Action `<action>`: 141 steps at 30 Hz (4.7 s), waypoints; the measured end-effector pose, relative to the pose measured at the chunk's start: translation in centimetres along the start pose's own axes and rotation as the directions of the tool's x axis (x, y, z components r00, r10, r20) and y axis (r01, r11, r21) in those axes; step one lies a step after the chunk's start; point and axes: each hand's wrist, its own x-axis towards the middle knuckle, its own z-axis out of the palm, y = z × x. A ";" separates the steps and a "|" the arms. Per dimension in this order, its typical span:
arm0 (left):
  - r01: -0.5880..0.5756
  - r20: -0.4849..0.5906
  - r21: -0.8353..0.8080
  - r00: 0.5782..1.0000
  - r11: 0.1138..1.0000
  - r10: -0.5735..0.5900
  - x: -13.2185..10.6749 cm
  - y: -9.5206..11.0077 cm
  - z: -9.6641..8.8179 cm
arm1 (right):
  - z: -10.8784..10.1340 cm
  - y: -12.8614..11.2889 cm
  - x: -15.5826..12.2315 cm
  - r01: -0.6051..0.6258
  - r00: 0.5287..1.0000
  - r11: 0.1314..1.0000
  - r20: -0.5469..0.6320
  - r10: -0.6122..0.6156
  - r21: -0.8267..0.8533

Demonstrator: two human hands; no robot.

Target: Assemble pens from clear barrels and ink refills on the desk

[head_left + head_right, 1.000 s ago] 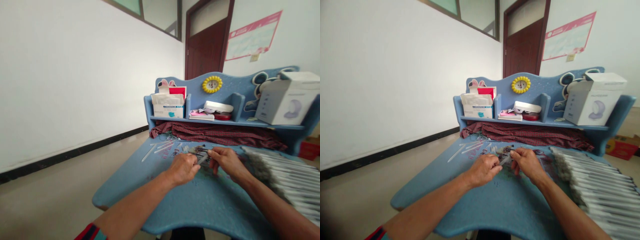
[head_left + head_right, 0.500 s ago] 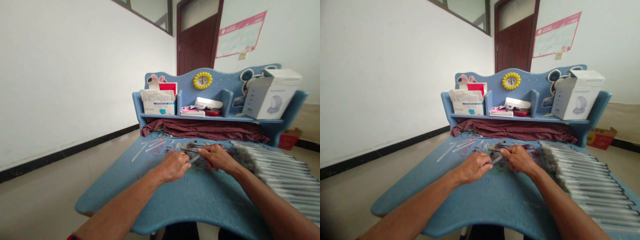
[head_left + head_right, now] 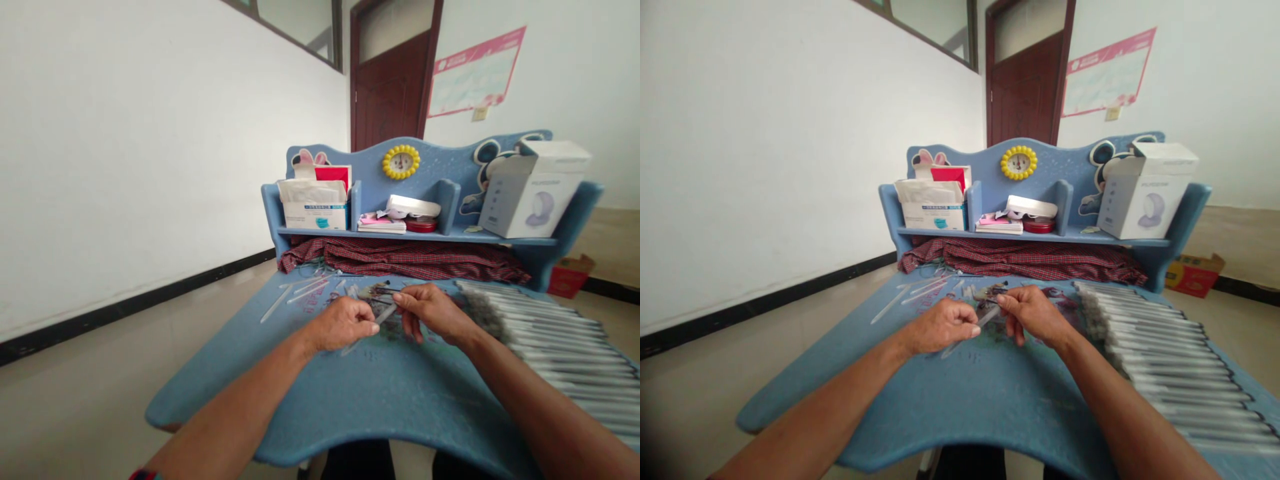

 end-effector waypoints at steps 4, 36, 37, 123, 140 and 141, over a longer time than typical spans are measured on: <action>0.022 -0.047 0.074 0.999 0.997 -0.019 0.3 -0.1 0.8 | 0.3 0.0 0.2 -0.030 0.995 0.997 -0.102 0.023 -0.066; 0.216 0.250 -0.204 0.955 0.955 -0.163 0.0 -1.8 -3.2 | 0.0 1.6 1.3 0.008 0.992 0.817 -0.101 -0.081 -0.576; 0.201 0.210 -0.207 0.965 0.958 -0.157 0.0 -1.9 -3.3 | 0.2 1.7 1.4 0.002 0.986 0.730 -0.119 -0.114 -0.683; 0.088 0.248 -0.241 0.968 0.967 -0.027 0.1 -1.5 -2.1 | 1.8 1.0 0.9 0.160 0.986 0.860 -0.113 -0.120 0.485; 0.081 0.268 -0.122 0.962 0.989 -0.046 0.0 -1.4 -2.2 | 0.1 0.5 0.1 0.148 0.986 0.988 0.075 -0.151 0.047; 0.062 0.248 -0.092 0.968 0.994 -0.037 0.1 -1.4 -2.1 | 0.2 0.4 0.0 0.146 0.985 0.989 0.087 -0.147 0.016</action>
